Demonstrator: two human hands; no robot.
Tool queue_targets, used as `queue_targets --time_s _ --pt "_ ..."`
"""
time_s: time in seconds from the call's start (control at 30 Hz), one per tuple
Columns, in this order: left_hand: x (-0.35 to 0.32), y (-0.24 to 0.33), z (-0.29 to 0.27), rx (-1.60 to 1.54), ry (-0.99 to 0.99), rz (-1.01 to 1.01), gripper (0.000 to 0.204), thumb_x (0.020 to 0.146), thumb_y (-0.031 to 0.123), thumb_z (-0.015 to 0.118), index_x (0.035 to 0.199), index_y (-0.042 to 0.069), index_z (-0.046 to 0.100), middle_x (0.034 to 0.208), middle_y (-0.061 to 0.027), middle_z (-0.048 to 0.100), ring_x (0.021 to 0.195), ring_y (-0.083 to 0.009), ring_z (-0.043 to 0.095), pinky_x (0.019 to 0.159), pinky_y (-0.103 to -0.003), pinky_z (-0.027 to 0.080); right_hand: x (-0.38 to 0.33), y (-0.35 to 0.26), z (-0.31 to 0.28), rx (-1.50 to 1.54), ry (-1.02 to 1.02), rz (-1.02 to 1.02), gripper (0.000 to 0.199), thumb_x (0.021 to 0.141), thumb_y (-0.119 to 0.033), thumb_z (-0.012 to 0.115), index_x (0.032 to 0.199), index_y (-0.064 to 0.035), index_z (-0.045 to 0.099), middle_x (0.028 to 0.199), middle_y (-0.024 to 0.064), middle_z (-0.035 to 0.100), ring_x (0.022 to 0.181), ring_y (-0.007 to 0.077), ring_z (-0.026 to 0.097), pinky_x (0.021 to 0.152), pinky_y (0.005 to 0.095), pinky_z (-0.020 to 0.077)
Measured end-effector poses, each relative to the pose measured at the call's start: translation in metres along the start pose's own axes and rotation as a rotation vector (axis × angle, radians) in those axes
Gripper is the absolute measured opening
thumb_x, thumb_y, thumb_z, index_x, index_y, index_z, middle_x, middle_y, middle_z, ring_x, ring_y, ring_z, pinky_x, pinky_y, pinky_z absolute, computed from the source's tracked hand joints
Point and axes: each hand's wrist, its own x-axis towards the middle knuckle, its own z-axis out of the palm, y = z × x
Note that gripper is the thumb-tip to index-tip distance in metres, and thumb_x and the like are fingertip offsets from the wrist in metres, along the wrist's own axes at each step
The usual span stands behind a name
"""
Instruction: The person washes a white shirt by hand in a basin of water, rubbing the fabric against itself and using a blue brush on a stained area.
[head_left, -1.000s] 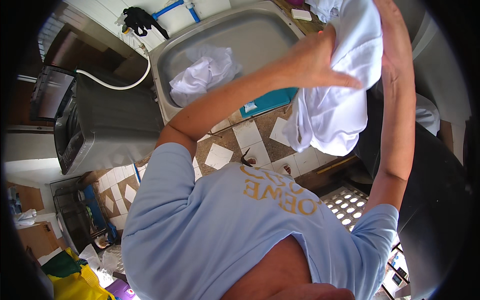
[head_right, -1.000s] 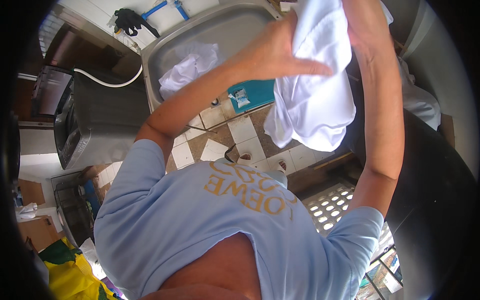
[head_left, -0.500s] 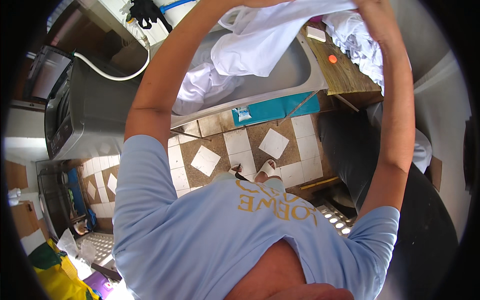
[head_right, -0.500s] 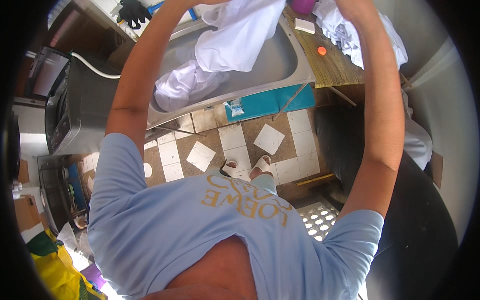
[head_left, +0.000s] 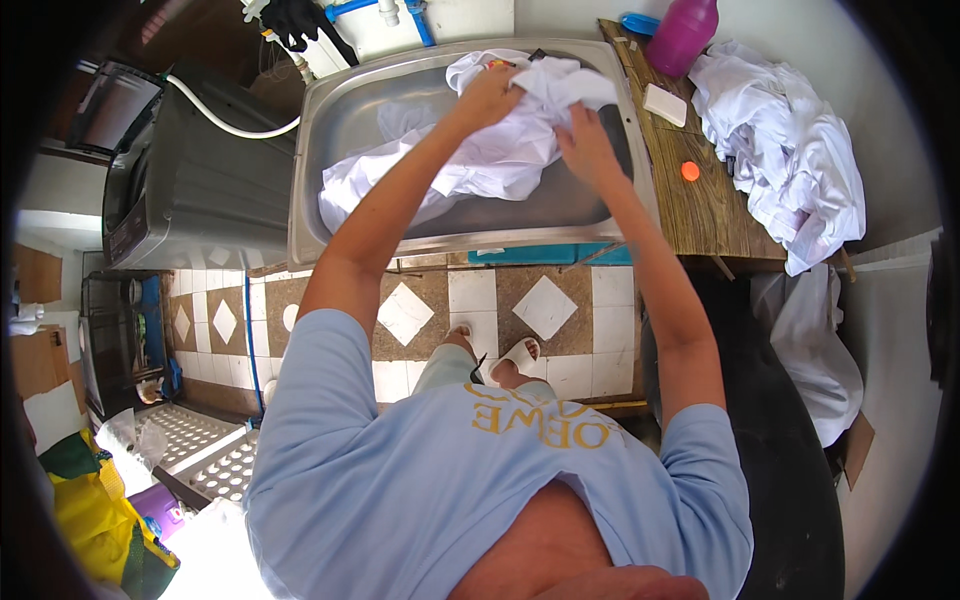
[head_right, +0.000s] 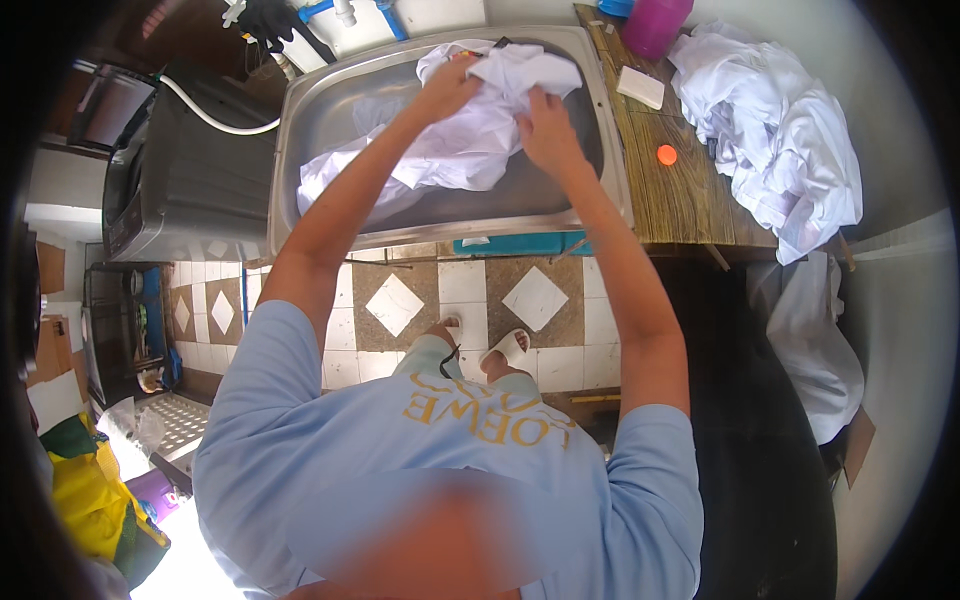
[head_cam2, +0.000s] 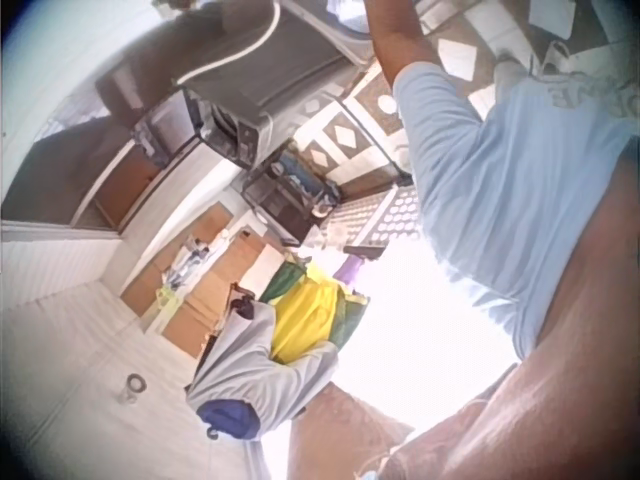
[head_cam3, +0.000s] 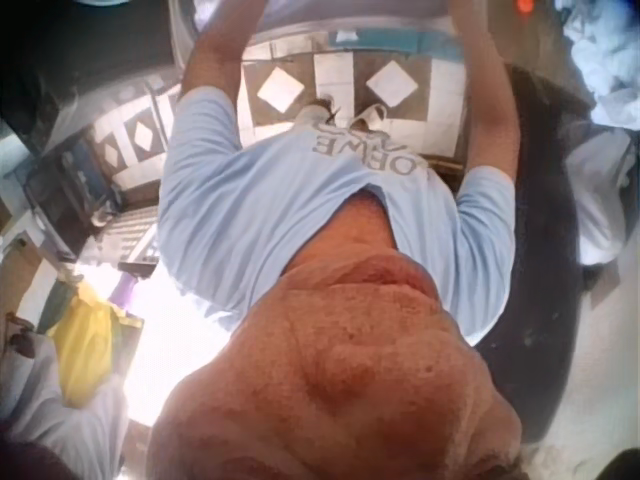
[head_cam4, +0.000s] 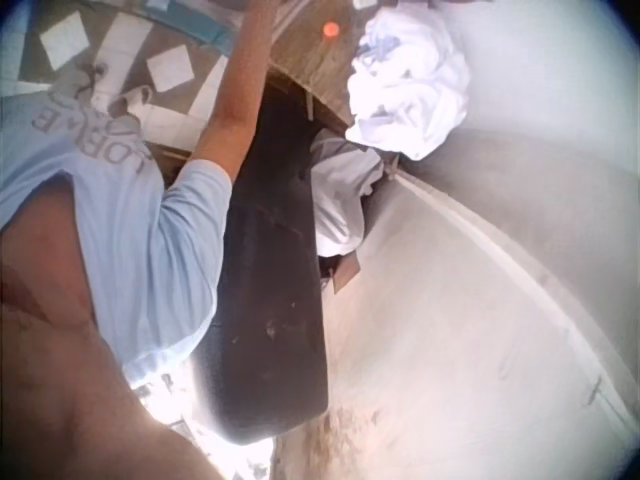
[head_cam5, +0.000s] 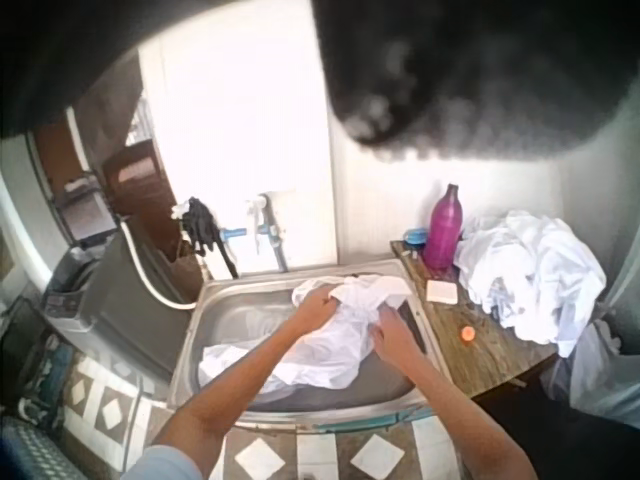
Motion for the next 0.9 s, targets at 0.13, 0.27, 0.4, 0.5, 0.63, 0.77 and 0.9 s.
queue_targets --time_s 0.13,0.27,0.4,0.5,0.63,0.77,0.9 --pt "-0.024 -0.020 0.043 0.010 -0.140 -0.196 0.041 0.089 0.029 0.049 0.122 0.007 0.058 0.120 -0.0174 0.057 0.109 -0.0378 0.054 0.093 -0.042 0.044 -0.027 0.018 0.043 -0.205 -0.134 0.123 0.051 0.085 -0.020 0.059 0.129 -0.0048 0.041 0.120 0.0283 0.048 0.107 0.0460 0.051 0.084 0.0534 0.0472" --pt "-0.039 -0.058 0.068 0.028 -0.167 -0.351 0.043 0.088 0.037 0.047 0.122 0.013 0.059 0.121 -0.0176 0.056 0.104 -0.0385 0.057 0.090 -0.046 0.045 -0.019 0.018 0.062 -0.291 -0.434 0.255 0.052 0.083 -0.023 0.059 0.129 -0.0071 0.043 0.121 0.0237 0.051 0.108 0.0419 0.052 0.084 0.0522 0.0485" --pt "-0.047 -0.058 0.089 0.067 -0.119 -0.360 0.043 0.086 0.034 0.048 0.122 0.012 0.059 0.105 -0.0206 0.064 0.095 -0.0402 0.059 0.084 -0.048 0.048 -0.002 0.020 0.063 -0.424 -0.626 0.285 0.047 0.081 -0.024 0.060 0.125 -0.0080 0.050 0.121 0.0183 0.055 0.109 0.0405 0.053 0.087 0.0494 0.0477" --pt "-0.044 -0.057 0.102 -0.126 -0.188 -0.465 0.047 0.084 0.031 0.052 0.125 0.009 0.056 0.121 -0.0238 0.057 0.111 -0.0419 0.054 0.096 -0.045 0.042 0.004 0.017 0.071 -0.538 -0.596 0.372 0.040 0.082 -0.024 0.060 0.119 -0.0102 0.056 0.118 0.0172 0.056 0.111 0.0376 0.053 0.089 0.0472 0.0469" --pt "-0.056 -0.071 0.135 -0.188 -0.070 -0.491 0.052 0.082 0.024 0.057 0.130 0.005 0.050 0.129 -0.0246 0.051 0.124 -0.0408 0.042 0.107 -0.042 0.030 0.004 0.030 0.072 -0.490 -0.528 0.313 0.030 0.084 -0.024 0.059 0.111 -0.0119 0.062 0.116 0.0193 0.056 0.111 0.0347 0.054 0.089 0.0462 0.0467" --pt "-0.055 -0.085 0.143 -0.097 0.088 -0.479 0.049 0.084 0.028 0.056 0.129 0.009 0.053 0.127 -0.0212 0.054 0.118 -0.0365 0.050 0.103 -0.040 0.035 0.027 0.033 0.022 -0.143 -0.645 0.211 0.025 0.083 -0.018 0.065 0.105 -0.0076 0.065 0.111 0.0193 0.058 0.102 0.0316 0.059 0.084 0.0427 0.0490" --pt "-0.030 -0.033 0.045 -0.395 -0.177 -0.508 0.031 0.087 0.028 0.053 0.113 0.017 0.065 0.106 -0.0147 0.065 0.098 -0.0342 0.061 0.085 -0.039 0.047 0.051 0.026 -0.062 -0.191 -0.220 0.295 0.027 0.081 0.000 0.057 0.107 -0.0072 0.062 0.105 0.0142 0.060 0.091 0.0329 0.060 0.080 0.0384 0.0498"
